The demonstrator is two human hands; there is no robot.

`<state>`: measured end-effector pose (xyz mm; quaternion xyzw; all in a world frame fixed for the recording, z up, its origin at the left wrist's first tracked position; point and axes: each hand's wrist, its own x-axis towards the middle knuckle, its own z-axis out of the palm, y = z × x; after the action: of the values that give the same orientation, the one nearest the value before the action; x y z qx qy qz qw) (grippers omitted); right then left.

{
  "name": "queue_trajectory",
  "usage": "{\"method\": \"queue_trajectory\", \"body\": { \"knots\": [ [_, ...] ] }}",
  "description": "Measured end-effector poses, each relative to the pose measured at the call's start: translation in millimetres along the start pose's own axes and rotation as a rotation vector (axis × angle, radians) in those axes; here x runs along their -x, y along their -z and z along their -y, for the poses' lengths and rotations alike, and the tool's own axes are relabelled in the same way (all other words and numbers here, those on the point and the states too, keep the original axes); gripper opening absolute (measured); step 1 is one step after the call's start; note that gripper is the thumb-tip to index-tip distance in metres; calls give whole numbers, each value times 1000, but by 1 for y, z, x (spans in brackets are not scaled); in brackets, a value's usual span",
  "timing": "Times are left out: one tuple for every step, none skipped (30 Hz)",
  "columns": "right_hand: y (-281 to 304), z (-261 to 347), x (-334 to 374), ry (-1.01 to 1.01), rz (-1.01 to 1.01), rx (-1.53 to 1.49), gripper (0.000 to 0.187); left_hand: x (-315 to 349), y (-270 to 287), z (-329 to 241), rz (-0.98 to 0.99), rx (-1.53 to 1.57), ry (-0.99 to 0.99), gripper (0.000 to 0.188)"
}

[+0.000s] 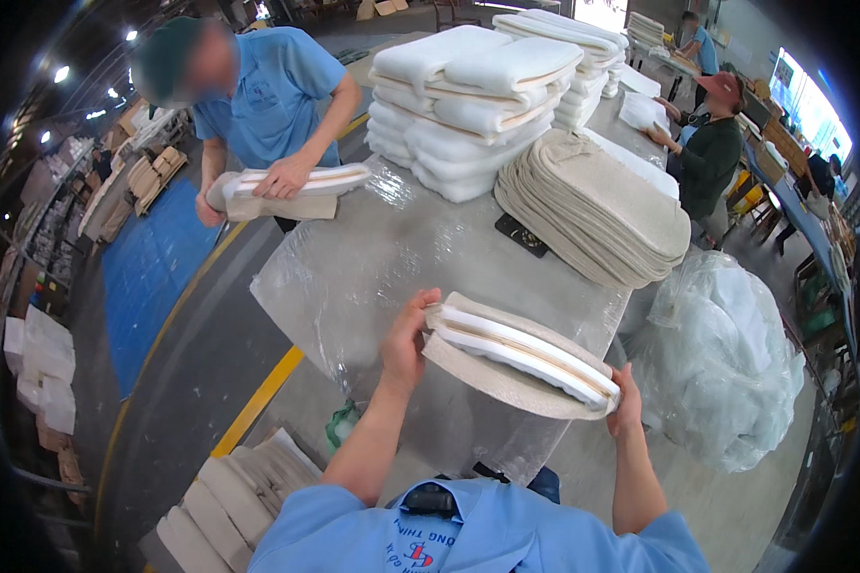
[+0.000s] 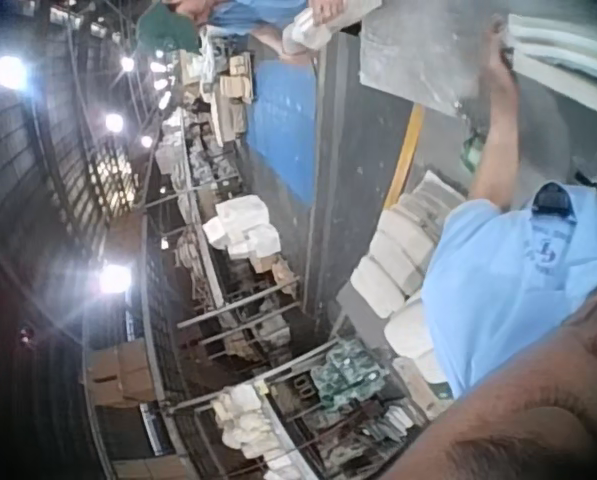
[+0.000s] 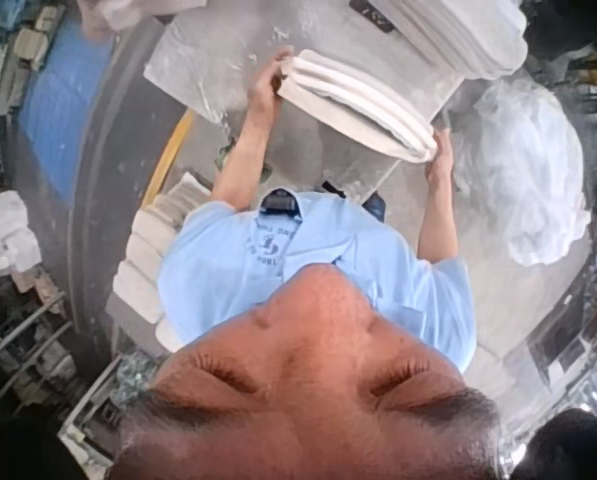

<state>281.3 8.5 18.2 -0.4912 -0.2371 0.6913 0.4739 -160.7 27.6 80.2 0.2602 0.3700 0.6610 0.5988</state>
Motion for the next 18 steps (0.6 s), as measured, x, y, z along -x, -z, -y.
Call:
{"method": "queue_trajectory", "body": {
  "knots": [
    [3, -1, 6, -32, 25, -22, 75, 6, -10, -2, 40, -132, -73, 38],
    [4, -3, 8, -59, -42, -51, 73, 12, -20, -3, 80, -264, -146, 38],
    [7, -6, 11, -77, -33, -79, 72, 17, -27, -5, 120, -396, -219, 38],
    [10, -9, 13, -95, -24, -108, 72, 19, -30, -12, 205, -528, -282, 48],
    [14, -11, 16, -113, -17, -136, 72, 22, -37, -14, 226, -577, -319, 50],
    [18, -13, 18, -120, -3, -144, 73, 25, -43, -16, 250, -626, -356, 51],
    [21, -16, 20, -113, -13, -144, 73, 27, -50, -18, 275, -673, -394, 53],
    [25, -20, 22, -104, -26, -144, 73, 29, -57, -18, 279, -654, -380, 54],
    [24, -22, 25, -102, -31, -152, 72, 34, -64, -22, 279, -647, -367, 56],
    [25, -24, 28, -113, -25, -192, 71, 35, -70, -23, 284, -636, -351, 57],
    [27, -24, 34, -89, -13, -216, 70, 32, -73, -23, 297, -656, -364, 57],
    [18, -25, 40, -75, 11, -248, 69, 30, -71, -27, 302, -691, -378, 57],
    [20, -27, 49, -48, 11, -281, 68, 23, -72, -27, 327, -710, -383, 57],
    [21, -29, 55, -33, -44, -279, 67, 9, -73, -26, 270, -603, -324, 57],
    [15, -37, 60, -52, -108, -231, 68, -8, -71, -25, 213, -512, -246, 56],
    [5, -49, 65, -83, -190, -190, 70, -24, -69, -25, 232, -412, -241, 52],
    [-23, -57, 72, -118, -196, -180, 65, -41, -59, -32, 223, -334, -235, 48],
    [-43, -69, 75, -104, -92, -166, 61, -68, -48, -38, 168, -331, -215, 43]
  ]
}}
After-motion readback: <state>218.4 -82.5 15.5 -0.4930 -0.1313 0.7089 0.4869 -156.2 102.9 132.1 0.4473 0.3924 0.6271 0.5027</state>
